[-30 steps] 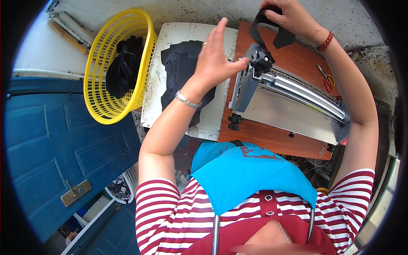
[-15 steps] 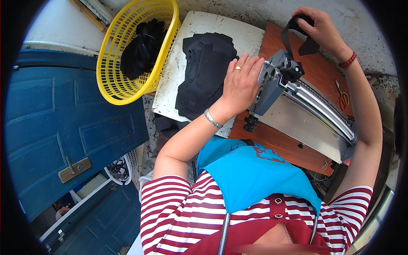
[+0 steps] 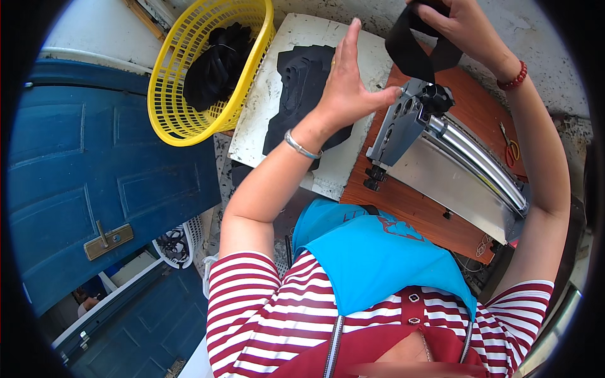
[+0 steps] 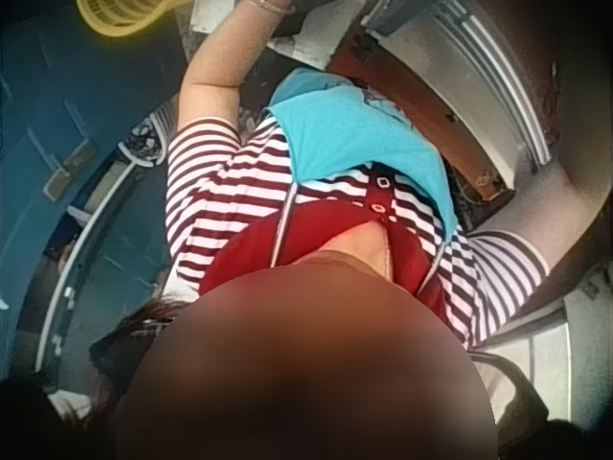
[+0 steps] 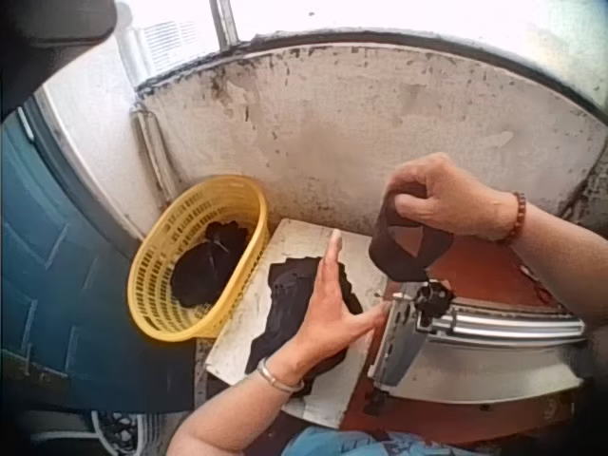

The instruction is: The person is applying glue or a coating to shoe material components using a roller machine.

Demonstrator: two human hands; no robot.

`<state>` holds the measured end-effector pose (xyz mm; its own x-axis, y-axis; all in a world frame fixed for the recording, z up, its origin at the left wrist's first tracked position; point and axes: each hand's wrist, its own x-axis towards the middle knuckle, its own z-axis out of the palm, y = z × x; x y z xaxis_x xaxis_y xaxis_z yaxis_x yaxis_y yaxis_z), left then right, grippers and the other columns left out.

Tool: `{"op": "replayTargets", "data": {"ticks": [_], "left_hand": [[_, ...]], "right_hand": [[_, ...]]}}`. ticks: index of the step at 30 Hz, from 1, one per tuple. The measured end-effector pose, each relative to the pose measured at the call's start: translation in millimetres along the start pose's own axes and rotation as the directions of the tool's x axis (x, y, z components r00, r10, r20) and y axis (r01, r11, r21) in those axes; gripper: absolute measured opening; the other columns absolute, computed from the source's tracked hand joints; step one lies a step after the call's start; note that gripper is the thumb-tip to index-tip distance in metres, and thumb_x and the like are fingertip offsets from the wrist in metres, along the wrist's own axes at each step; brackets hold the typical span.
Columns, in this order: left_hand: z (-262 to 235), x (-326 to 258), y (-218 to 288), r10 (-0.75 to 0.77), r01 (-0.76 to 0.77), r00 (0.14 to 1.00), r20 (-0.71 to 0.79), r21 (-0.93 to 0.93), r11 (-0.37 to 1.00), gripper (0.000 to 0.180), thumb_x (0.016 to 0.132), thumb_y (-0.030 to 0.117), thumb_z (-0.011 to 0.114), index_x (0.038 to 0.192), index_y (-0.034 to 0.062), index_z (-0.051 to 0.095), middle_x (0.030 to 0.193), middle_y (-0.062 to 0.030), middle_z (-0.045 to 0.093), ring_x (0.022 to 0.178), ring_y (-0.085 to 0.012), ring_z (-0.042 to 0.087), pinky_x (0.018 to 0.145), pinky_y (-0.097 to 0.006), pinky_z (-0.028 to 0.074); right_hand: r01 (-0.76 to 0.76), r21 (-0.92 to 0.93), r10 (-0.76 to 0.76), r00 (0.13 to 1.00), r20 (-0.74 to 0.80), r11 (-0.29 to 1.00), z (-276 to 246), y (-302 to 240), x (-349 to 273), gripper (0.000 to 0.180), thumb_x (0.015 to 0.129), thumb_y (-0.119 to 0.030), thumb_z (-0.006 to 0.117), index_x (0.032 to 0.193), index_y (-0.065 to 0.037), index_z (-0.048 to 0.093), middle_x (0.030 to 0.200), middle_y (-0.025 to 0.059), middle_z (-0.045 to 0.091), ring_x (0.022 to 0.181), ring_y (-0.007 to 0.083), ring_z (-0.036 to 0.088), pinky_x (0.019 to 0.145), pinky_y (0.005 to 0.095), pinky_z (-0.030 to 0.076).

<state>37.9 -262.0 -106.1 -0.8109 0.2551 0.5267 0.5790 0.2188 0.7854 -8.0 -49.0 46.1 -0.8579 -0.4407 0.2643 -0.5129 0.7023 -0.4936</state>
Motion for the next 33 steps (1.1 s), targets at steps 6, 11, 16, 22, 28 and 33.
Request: {"op": "replayTargets", "data": {"ticks": [6, 11, 16, 22, 28, 33], "left_hand": [[-51, 44, 7, -0.186, 0.22, 0.954, 0.236, -0.127, 0.967, 0.048, 0.09, 0.002, 0.068, 0.137, 0.003, 0.057, 0.117, -0.011, 0.071, 0.106, -0.0158, 0.068, 0.096, -0.027, 0.053], [-95, 37, -6, -0.266, 0.458, 0.877, 0.4, -0.531, 0.713, 0.039, 0.098, 0.016, 0.067, 0.135, 0.0045, 0.06, 0.102, -0.0127, 0.073, 0.095, -0.0281, 0.075, 0.083, -0.033, 0.062], [-111, 33, 5, -0.143, 0.405, 0.913, 0.381, -0.887, 0.222, 0.044, 0.1, 0.007, 0.06, 0.143, 0.0037, 0.053, 0.102, -0.0169, 0.073, 0.101, -0.0382, 0.073, 0.078, -0.039, 0.064], [-104, 50, 28, -0.174, 0.364, 0.929, 0.326, -0.726, 0.584, 0.035, 0.098, 0.006, 0.063, 0.133, 0.0022, 0.061, 0.102, -0.0165, 0.073, 0.106, -0.0352, 0.072, 0.08, -0.032, 0.064], [-100, 59, 22, -0.347, 0.435, 0.9, 0.263, -0.568, 0.698, 0.012, 0.097, 0.008, 0.066, 0.107, 0.0029, 0.07, 0.09, -0.0094, 0.071, 0.084, -0.0179, 0.071, 0.066, -0.027, 0.058], [-107, 58, 25, -0.39, 0.281, 0.92, 0.036, -0.754, 0.594, 0.005, 0.094, 0.009, 0.07, 0.099, 0.0065, 0.069, 0.088, -0.0031, 0.071, 0.078, -0.0128, 0.069, 0.063, -0.025, 0.058]], "right_hand": [[0.119, 0.015, -0.119, 0.993, -0.006, 0.993, 6, -40, 25, 0.024, 0.086, -0.009, 0.061, 0.102, 0.006, 0.071, 0.088, 0.0198, 0.073, 0.079, 0.0204, 0.069, 0.076, 0.0337, 0.056], [-0.015, 0.166, 0.005, 0.998, 0.057, 0.986, 10, -37, 26, 0.025, 0.088, -0.01, 0.061, 0.104, 0.007, 0.07, 0.088, 0.0159, 0.073, 0.082, 0.0163, 0.066, 0.079, 0.0319, 0.055], [-0.161, 0.394, 0.117, 0.984, 0.135, 0.905, 34, 4, 18, 0.026, 0.089, -0.009, 0.061, 0.111, 0.004, 0.07, 0.097, 0.015, 0.073, 0.09, 0.0196, 0.067, 0.084, 0.034, 0.054], [-0.242, 0.521, 0.165, 0.968, 0.191, 0.818, 54, 5, 6, 0.022, 0.096, -0.016, 0.063, 0.112, -0.002, 0.071, 0.097, 0.0088, 0.074, 0.087, 0.0157, 0.07, 0.077, 0.0316, 0.056], [-0.225, 0.576, 0.116, 0.969, 0.22, 0.786, 58, 0, -3, 0.023, 0.101, -0.018, 0.062, 0.115, -0.002, 0.071, 0.096, 0.0035, 0.072, 0.085, 0.0091, 0.067, 0.077, 0.0264, 0.055], [-0.305, 0.48, 0.194, 0.944, 0.267, 0.823, 53, 8, -12, 0.021, 0.099, -0.014, 0.06, 0.113, -0.001, 0.07, 0.095, 0.0027, 0.07, 0.084, 0.0096, 0.064, 0.076, 0.027, 0.055]]}}
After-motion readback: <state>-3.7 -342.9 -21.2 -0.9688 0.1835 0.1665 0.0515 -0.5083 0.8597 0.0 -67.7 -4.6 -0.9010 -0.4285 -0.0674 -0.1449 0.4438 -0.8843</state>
